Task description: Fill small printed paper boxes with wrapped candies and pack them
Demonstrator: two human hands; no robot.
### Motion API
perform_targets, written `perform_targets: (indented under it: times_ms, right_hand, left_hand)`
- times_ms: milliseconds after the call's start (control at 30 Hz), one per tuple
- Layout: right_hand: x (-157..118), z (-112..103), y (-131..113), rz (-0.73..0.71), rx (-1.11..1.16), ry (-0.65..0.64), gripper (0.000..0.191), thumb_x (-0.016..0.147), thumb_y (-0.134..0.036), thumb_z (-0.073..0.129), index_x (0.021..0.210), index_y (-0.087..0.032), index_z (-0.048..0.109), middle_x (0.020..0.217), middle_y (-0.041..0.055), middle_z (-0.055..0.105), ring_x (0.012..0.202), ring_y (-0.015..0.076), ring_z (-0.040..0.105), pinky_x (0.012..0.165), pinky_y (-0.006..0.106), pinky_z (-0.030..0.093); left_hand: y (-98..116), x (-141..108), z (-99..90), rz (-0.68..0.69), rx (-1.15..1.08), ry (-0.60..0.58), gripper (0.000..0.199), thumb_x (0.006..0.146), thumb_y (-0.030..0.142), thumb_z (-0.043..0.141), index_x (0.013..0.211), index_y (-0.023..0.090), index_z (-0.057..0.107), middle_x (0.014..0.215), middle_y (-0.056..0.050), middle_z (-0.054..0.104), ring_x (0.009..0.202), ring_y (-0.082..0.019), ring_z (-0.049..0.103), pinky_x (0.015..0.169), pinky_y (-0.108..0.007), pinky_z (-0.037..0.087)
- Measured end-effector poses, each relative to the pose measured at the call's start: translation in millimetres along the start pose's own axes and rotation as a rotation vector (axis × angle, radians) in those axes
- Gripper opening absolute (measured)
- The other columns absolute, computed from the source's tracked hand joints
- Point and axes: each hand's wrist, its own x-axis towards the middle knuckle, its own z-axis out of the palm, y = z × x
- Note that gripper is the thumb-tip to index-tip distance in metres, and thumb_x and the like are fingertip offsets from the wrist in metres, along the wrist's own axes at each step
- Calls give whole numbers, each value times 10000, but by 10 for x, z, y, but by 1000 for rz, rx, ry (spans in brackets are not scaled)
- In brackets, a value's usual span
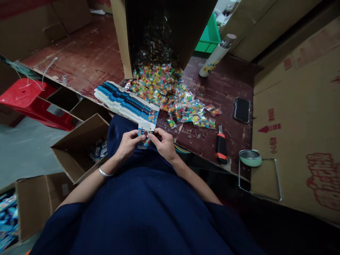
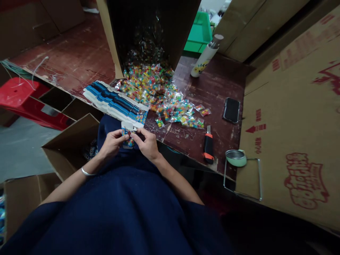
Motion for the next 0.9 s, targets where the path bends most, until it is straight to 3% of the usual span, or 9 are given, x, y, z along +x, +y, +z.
perform_targets:
  times_ms: [67,167,300,367,500,600,700,800,900]
  right_hand:
    - [-19,55,37,22,-14,79,331,939,-524,657,860,-205,697,748,-2,688,667,158,627,680,291,522]
    - [-10,104,75,19,55,167,298,912,-483,709,1029,-209,727,824,5,733,718,167,664,722,298,542]
    - [1,119,132,-76,112,234,377,908,-442,734,1229,-250,694,864,-3,721,724,153,662,718,289,556]
    - [-14,113,168,-135,74,243,320,925,-426,720,1198,-259,711,904,7,719,734,151,658,725,296,555]
    - [-25,76,208,-193,25,204,160,953,-400,697,987,-247,727,914,27,712,805,177,672,751,322,544]
    - [9,54,191,-241,9,204,223,956,-388,693,800,-230,671,941,43,688,885,194,672,801,341,538]
    - [42,61,150,-228,92,201,200,944,-410,707,859,-236,654,1025,56,698,957,206,682,850,355,555]
    - [63,65,92,-170,237,195,255,909,-467,746,1005,-259,634,970,31,702,905,194,690,848,354,573]
    - [91,27,25,-161,274,76,303,872,-525,773,881,-251,643,880,18,680,860,190,671,836,352,566]
  left_hand:
    - [-56,-29,53,109,52,68,412,636,438,953,772,134,711,714,-9,724,635,-130,657,651,-247,565]
    - [-132,-79,91,298,154,145,519,685,372,938,1098,176,691,883,-14,748,729,-146,721,712,-255,606]
    - [-184,-122,76,368,265,49,722,766,384,883,1399,239,566,1210,-71,715,847,-165,768,805,-293,647]
    - [-169,-117,46,331,286,-16,677,792,396,859,1386,222,587,1242,-86,705,884,-183,771,826,-313,653]
    - [-92,-83,-18,229,269,-141,497,781,377,865,1184,169,662,1067,-68,741,885,-204,755,799,-318,651]
    - [-62,-67,-23,187,266,-190,442,785,372,858,1109,172,635,1008,-46,715,821,-173,725,748,-292,639]
    - [-56,-60,2,247,242,-142,445,772,364,865,1063,195,574,1022,-26,663,836,-150,691,723,-257,622]
    - [-47,-61,18,252,201,-116,483,758,354,875,1024,215,496,1005,0,620,791,-123,681,713,-242,607]
    - [-32,-72,8,224,198,-138,485,774,346,862,1014,222,459,1003,2,616,757,-115,686,707,-246,601]
